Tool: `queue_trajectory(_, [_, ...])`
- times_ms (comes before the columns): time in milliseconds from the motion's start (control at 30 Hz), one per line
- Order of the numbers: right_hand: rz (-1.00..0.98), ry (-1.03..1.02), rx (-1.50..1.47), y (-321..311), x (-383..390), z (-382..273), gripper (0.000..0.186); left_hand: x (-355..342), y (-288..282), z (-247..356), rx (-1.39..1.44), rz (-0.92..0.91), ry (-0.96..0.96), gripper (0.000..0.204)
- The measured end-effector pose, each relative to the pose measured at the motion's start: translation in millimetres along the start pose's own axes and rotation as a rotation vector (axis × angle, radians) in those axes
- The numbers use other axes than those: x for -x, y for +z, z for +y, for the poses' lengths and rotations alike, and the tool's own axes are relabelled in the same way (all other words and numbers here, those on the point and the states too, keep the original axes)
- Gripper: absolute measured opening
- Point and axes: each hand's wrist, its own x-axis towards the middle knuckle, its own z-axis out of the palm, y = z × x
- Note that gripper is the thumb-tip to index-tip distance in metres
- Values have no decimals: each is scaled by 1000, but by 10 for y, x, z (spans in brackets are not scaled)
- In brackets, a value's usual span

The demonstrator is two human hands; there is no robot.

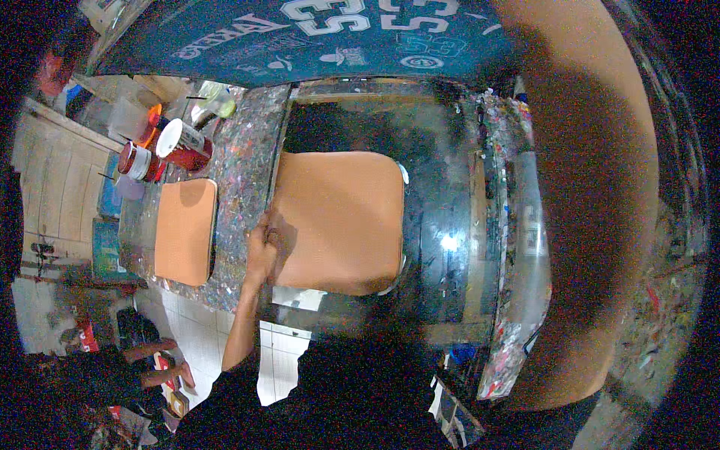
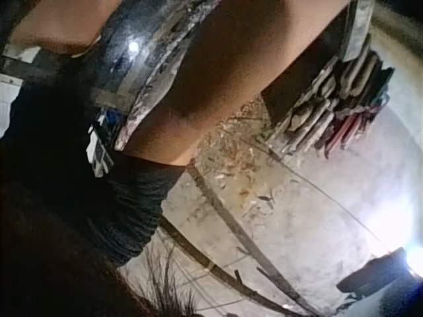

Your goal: The person performs screen printing on brown sheets by applying white ink through a stencil using a squeegee and then setting the sheets aside to dry.

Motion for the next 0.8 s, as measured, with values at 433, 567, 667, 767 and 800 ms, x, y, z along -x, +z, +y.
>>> queue_trajectory(433, [194,104,183,946,1769,-1242,51,802,-380,1677,800,141,201,70])
queue_trajectory(567, [-341,249,-60,1702,2559,-1362,38,1309,-52,1277,1178,-100,-317,62])
queue_trajectory(667, [-631,308,-240,2015,2907,-1259,32,1397,293,663,1187,-127,-429,56])
queue_trajectory(767, [-619,229,-114,2024,3045,-1226,30,1391,353,594,1195,-173,-459,54])
queue_trajectory(800, [-584,186,-49,2030,3068,-1226,30,1413,389,599,1170,-119,-464,44])
